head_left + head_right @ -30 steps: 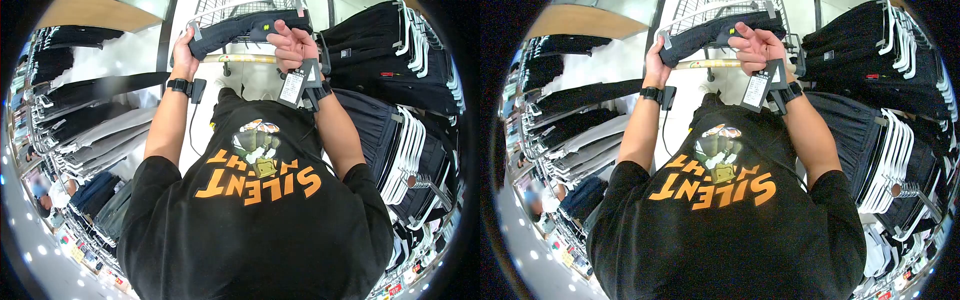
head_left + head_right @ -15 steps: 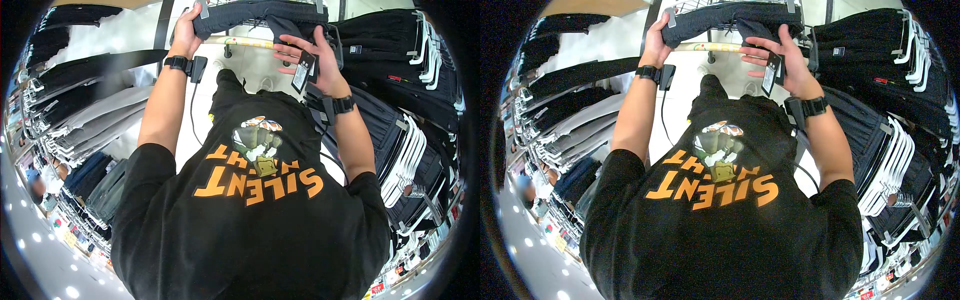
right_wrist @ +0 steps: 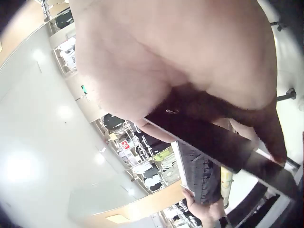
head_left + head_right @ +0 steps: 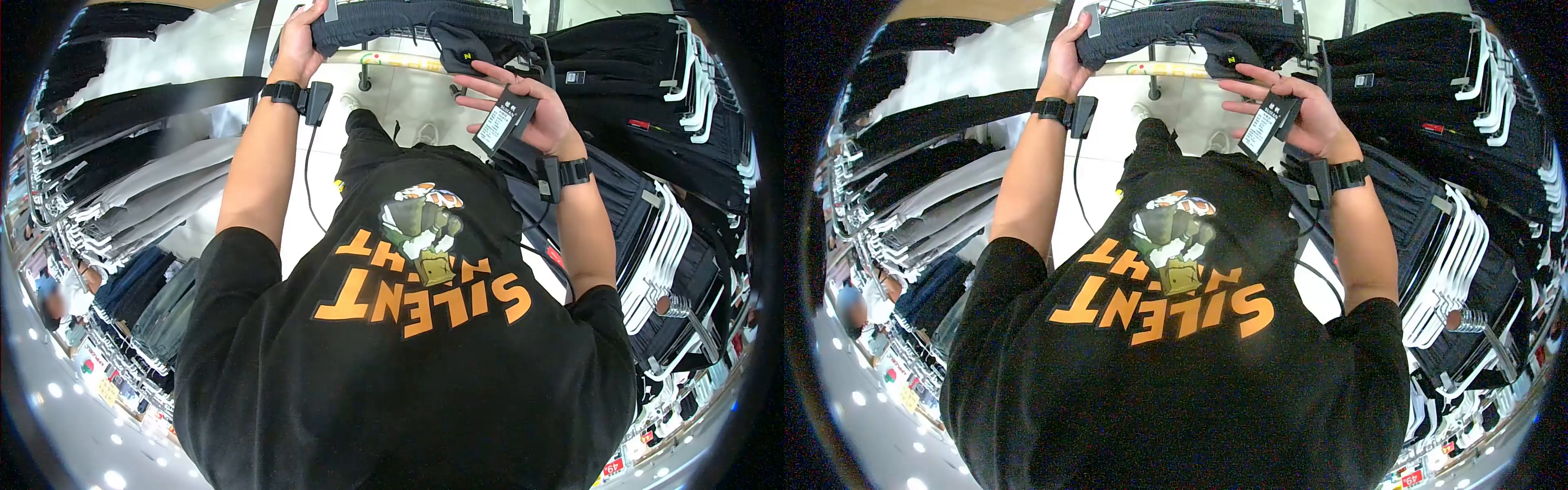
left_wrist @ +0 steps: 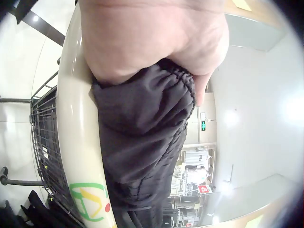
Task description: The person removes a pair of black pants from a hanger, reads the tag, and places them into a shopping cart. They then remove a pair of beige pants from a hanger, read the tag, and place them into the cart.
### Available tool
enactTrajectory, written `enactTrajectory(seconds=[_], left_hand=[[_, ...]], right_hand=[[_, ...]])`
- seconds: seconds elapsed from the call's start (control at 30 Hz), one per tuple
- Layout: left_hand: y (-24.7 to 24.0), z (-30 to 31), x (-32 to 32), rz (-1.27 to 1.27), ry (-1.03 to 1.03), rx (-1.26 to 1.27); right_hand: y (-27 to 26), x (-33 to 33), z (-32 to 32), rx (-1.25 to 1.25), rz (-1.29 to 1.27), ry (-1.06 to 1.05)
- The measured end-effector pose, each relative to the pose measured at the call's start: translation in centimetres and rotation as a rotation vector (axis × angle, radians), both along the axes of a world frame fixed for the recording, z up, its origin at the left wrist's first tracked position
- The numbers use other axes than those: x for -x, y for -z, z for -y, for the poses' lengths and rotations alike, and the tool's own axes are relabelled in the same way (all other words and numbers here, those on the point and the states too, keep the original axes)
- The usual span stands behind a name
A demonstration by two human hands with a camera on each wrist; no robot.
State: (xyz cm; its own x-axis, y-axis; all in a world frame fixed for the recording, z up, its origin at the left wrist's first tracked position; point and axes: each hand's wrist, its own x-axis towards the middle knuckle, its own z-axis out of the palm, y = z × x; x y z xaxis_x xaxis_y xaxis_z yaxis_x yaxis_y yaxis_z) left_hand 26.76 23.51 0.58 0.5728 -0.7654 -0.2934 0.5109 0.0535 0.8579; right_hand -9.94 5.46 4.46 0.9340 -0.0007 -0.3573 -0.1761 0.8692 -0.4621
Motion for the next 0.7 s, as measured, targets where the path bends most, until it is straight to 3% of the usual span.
enactTrajectory(seconds=[0.17,0.23,0.47,0.7], left_hand=[[0.0,0.1,0.1,0.026,0.018,0.009],[-1.8,0.5,1.8,-0.092,-0.006,0.152],[-1.7,0.4,1.6,-0.069,-0.037,0.108],[-1.4,0.5,1.2,-0.073,-0.004,0.101]], right_hand=[[0.9,0.7,1.1,0.118,0.044,-0.079],[0.8,0.7,1.3,0.14,0.069,-0.107],[0.7,0.6,1.5,0.184,0.144,-0.214],[2.0,0.2,1.4,0.225,0.18,-0.194]])
